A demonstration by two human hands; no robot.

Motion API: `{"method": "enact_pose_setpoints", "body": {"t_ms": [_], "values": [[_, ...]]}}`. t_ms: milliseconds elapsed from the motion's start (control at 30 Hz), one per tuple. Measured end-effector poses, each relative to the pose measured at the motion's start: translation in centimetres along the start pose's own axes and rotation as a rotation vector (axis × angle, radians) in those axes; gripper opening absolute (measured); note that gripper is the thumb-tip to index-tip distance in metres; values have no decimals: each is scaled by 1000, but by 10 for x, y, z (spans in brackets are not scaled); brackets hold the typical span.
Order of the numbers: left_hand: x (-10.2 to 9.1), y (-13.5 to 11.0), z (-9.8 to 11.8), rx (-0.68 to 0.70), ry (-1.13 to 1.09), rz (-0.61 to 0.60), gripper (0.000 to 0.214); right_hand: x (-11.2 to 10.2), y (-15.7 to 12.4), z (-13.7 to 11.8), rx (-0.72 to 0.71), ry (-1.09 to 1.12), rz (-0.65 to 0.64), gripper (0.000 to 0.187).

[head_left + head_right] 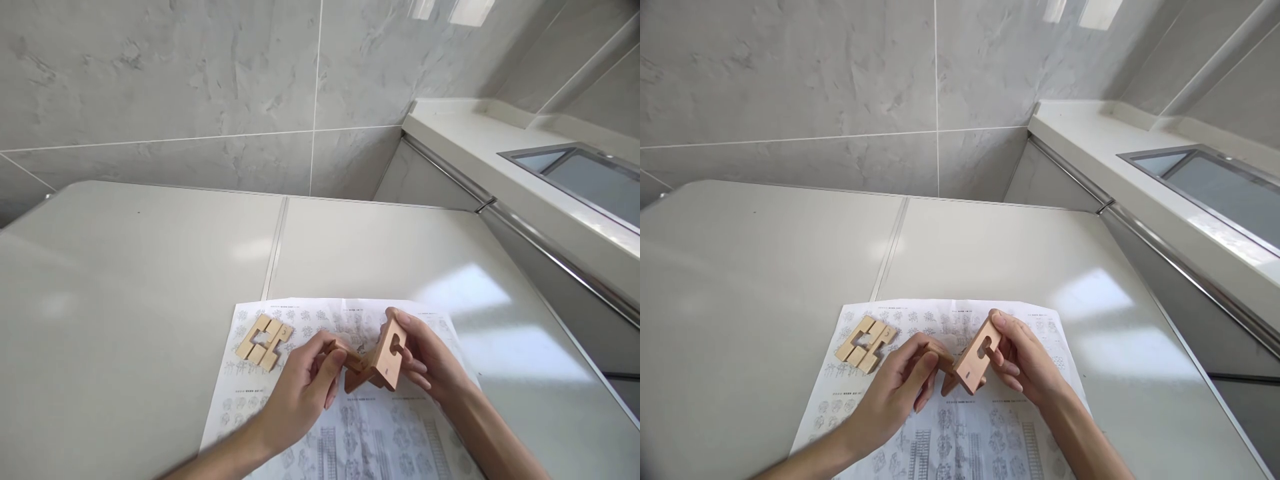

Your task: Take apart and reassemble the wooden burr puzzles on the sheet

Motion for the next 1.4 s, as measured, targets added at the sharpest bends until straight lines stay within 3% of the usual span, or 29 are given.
{"method": "enact_pose_setpoints", "body": {"t_ms": [367, 1400], "values": [[0, -1, -5, 11, 22, -1, 41, 5, 0, 5, 47, -11, -39, 52], [5, 0, 7, 78, 16, -53, 36, 9, -4, -6, -18, -198, -45, 60]]}}
Point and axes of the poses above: each hand's wrist, its own y-axis towards the middle knuckle, its own x-axis out of the palm, z = x × y, the point moved 9 cm from there along y, towards the middle knuckle, and after that the axes turned 1 degree about -y, right-handed, at the moved point
